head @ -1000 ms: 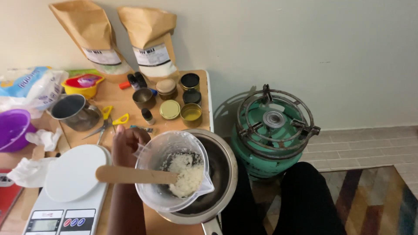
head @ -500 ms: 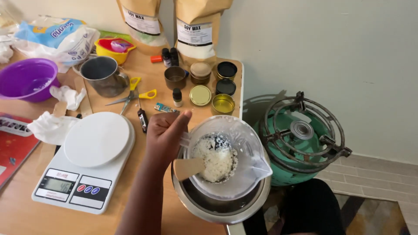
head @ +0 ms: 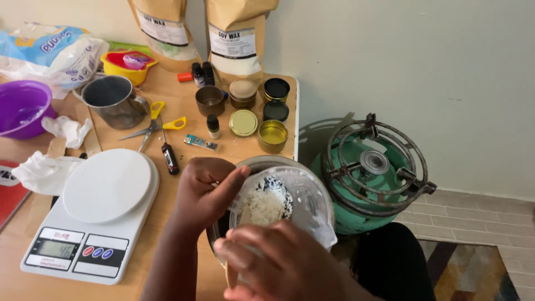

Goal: Scooping wax flakes into a pitcher, weighing it on a scale, and stirring it over a gas stove to melt.

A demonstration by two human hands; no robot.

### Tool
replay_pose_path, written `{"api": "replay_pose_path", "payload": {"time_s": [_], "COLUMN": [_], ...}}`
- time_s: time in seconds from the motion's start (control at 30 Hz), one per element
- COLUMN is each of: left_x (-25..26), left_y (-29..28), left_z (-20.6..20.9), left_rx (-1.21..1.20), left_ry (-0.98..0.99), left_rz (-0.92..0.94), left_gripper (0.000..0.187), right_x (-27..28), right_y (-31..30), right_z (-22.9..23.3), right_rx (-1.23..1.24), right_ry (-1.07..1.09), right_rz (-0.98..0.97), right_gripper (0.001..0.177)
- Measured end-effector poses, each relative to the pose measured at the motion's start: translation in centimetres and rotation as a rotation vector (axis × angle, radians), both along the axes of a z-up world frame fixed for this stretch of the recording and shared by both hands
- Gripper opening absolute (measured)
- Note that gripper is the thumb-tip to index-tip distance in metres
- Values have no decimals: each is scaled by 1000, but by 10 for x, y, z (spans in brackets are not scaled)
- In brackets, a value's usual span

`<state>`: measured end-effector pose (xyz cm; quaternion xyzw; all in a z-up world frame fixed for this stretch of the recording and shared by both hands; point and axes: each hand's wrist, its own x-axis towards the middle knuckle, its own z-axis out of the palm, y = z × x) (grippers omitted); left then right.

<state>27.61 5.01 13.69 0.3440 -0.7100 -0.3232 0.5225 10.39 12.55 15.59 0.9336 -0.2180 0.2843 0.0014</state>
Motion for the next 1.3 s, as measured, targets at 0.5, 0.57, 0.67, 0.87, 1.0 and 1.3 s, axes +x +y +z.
{"api": "replay_pose_path", "payload": {"time_s": [0.5, 0.57, 0.67, 0.87, 1.0, 1.3], "left_x": [-1, -1, -1, -1, -1, 1], "left_y": [3, 3, 4, 5, 6, 5], "left_z": [-1, -1, 0, 1, 0, 0], "left_rx": [-32, -22, -43, -37, 19, 55], "left_ry": [-19, -35, -35, 11, 25, -11], "left_rz": [-23, -14, -2, 7, -19, -12], "left_gripper": [51, 50, 51, 52, 53, 54], "right_x": [-39, -50, -20, -32, -56, -72], "right_y": [36, 35, 48, 51, 43, 34], "right_z": [-3, -23, -11, -21, -29, -26], "right_rx": [613, 693, 567, 509, 606, 179], "right_ry": [-1024, -844, -827, -585, -381, -151], "right_rz": [-622, -215, -468, -521, -338, -125], "right_gripper": [16, 18, 20, 19, 24, 27]}}
